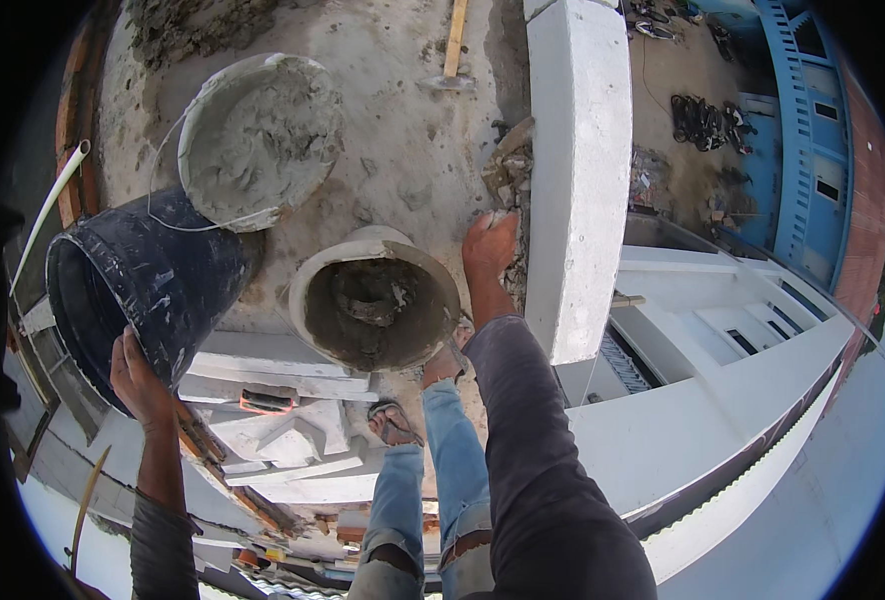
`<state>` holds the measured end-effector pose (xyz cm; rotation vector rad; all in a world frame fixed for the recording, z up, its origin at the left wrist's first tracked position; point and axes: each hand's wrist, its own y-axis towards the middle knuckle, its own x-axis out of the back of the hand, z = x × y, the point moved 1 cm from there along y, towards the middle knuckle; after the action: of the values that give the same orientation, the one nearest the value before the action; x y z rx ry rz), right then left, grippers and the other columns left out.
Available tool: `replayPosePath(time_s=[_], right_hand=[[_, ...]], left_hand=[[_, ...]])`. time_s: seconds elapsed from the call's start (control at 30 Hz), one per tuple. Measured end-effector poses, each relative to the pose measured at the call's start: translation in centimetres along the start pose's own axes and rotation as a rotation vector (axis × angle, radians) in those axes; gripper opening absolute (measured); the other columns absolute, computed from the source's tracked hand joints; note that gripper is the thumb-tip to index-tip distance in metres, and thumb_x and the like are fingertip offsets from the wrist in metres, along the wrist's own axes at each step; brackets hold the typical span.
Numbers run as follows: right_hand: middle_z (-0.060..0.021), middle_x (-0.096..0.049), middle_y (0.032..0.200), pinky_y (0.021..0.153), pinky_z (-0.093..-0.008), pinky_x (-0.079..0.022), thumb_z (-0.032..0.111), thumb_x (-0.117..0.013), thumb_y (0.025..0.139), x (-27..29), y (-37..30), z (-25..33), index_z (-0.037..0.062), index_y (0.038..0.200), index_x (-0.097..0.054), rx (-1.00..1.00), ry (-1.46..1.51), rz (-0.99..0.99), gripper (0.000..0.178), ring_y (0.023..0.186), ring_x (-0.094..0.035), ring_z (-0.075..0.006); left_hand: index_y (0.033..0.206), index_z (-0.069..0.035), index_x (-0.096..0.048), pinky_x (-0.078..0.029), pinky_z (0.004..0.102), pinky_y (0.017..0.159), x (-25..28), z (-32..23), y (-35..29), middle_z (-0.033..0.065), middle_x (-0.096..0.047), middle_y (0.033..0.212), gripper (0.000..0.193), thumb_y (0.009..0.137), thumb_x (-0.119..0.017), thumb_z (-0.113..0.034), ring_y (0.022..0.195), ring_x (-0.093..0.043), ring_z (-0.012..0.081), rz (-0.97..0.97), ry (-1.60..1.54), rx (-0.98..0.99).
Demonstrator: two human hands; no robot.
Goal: The person applies mortar to a white rectangular tile using a trowel, places it on a ledge, and taps it into position with a wooden stick. They then pick up another tile and cut it with a hand saw.
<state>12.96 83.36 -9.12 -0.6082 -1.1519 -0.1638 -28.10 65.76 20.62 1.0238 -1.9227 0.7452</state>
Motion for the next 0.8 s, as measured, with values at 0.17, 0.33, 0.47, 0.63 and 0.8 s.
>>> replayPosePath(time_s=[0.17, 0.33, 0.47, 0.63, 0.8], right_hand=[[-0.0343, -0.071, 0.105, 0.091, -0.0625, -0.052, 0.035, -0.062, 0.101, 0.2, -8.4, -10.3, 0.0019, 0.131, -0.051, -0.113, -0.096, 0.034, 0.046, 0.101, -0.068, -0.054], [-0.0299, -0.07, 0.111, 0.089, -0.0609, -0.052, 0.036, -0.063, 0.1, 2.6, -14.2, -16.0, 0.0028, 0.125, -0.053, -0.148, -0.171, -0.005, 0.043, 0.105, -0.068, -0.0509], [-0.026, -0.07, 0.11, 0.086, -0.0594, -0.053, 0.034, -0.069, 0.097, 8.5, -20.2, -16.0, 0.0029, 0.122, -0.056, -0.019, -0.188, -0.17, 0.042, 0.106, -0.067, -0.0486], [-0.0213, -0.072, 0.105, 0.08, -0.0482, -0.056, 0.029, -0.07, 0.1, 13.7, -28.3, -12.5, 0.0017, 0.115, -0.064, 0.219, 0.291, -0.012, 0.032, 0.097, -0.072, -0.0392], [-0.0012, -0.064, 0.079, 0.06, -0.0303, -0.049, 0.022, -0.063, 0.108, 10.8, -30.4, -7.5, 0.0005, 0.116, -0.064, 0.076, 0.753, 0.82, 0.023, 0.071, -0.059, -0.0092]], left_hand=[[0.097, 0.003, -0.071, -0.044, 0.032, 0.073, -0.2, 0.3, 0.1, 0.0055, -0.065, 0.078, 0.045, 0.11, -0.055, -0.037, 0.075, -0.052, 0.013, -0.036, 0.026, 0.007], [0.101, 0.0, -0.077, -0.048, 0.0383, 0.078, 0.0, 0.4, 0.3, 0.0108, -0.07, 0.081, 0.058, 0.107, -0.054, -0.053, 0.078, -0.061, 0.0221, -0.078, 0.105, -0.053], [0.114, -0.003, -0.078, -0.053, 0.0451, 0.09, 0.1, -0.1, 0.1, 0.0173, -0.077, 0.097, 0.07, 0.102, -0.051, -0.067, 0.095, -0.072, 0.0339, -0.061, 0.196, 0.009], [0.119, -0.006, -0.078, -0.054, 0.0482, 0.095, 0.6, -1.2, -0.4, 0.0173, -0.077, 0.112, 0.07, 0.1, -0.051, -0.068, 0.107, -0.073, 0.0366, -0.043, 0.25, 0.068], [0.117, -0.008, -0.078, -0.053, 0.0482, 0.095, 0.7, -1.5, -0.5, 0.0149, -0.078, 0.112, 0.066, 0.1, -0.052, -0.066, 0.108, -0.073, 0.0363, -0.033, 0.24, 0.093]])
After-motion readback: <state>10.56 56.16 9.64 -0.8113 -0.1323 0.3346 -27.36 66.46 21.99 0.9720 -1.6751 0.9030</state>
